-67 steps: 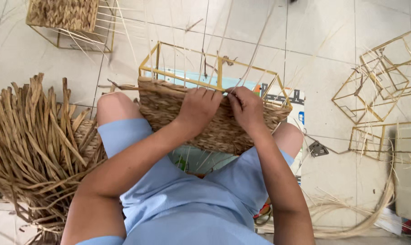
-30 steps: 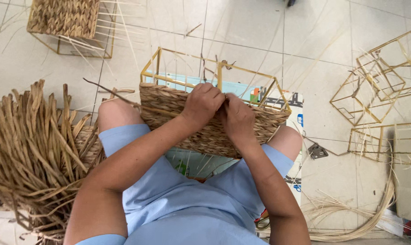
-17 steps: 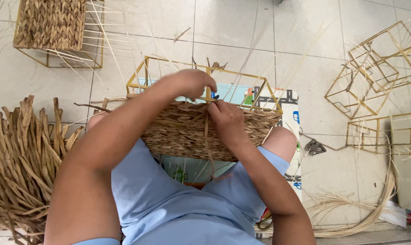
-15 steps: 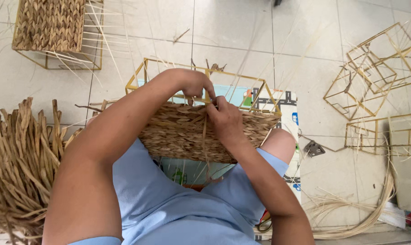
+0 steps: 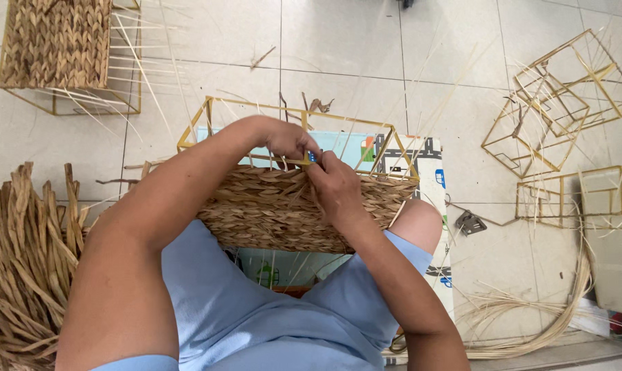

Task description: The person weaves a basket by hand, threading dried plant fibers through a metal frame. They pick up individual fibers from a pile, wrap them around the frame's supports, and tuck the strands into the existing weave.

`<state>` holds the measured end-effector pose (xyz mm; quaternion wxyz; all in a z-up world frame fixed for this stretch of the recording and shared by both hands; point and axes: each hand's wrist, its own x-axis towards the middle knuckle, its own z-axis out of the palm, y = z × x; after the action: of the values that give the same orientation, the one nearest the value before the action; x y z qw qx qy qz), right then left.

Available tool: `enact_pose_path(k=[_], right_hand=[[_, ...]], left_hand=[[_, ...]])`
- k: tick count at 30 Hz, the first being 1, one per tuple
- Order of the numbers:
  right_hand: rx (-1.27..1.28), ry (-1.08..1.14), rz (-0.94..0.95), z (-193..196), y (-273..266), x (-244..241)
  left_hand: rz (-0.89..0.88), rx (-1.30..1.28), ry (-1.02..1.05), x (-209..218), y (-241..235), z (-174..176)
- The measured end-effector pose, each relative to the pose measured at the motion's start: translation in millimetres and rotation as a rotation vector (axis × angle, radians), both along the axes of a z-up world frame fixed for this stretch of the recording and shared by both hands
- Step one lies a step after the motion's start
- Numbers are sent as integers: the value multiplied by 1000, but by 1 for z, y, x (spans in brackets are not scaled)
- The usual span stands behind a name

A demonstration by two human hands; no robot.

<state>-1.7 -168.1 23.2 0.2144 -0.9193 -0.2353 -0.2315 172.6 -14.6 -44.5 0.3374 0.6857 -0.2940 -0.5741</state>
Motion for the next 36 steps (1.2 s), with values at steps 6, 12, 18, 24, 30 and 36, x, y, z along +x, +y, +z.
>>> enact_pose_path(k=[6,12,18,24,30,36], right_hand=[[206,48,150,-14,-11,-1],[61,-35,-6,-21,-3,-2],[181,-36,99,-20,-9,-5],[79,-44,39,-15,-7,-8],[232,-20,33,-13,-12,-12],[69,-59,96,-16,-7,-11]], left_hand=[[-39,170,-330,-9,-2,10],[27,97,-337,-12,7,45],[133,429,-749,-19,1,42],[106,407,-495,-18,5,59],[-2,751,-1264,-11,11,59],[-139,452,-836,-8,10,51]])
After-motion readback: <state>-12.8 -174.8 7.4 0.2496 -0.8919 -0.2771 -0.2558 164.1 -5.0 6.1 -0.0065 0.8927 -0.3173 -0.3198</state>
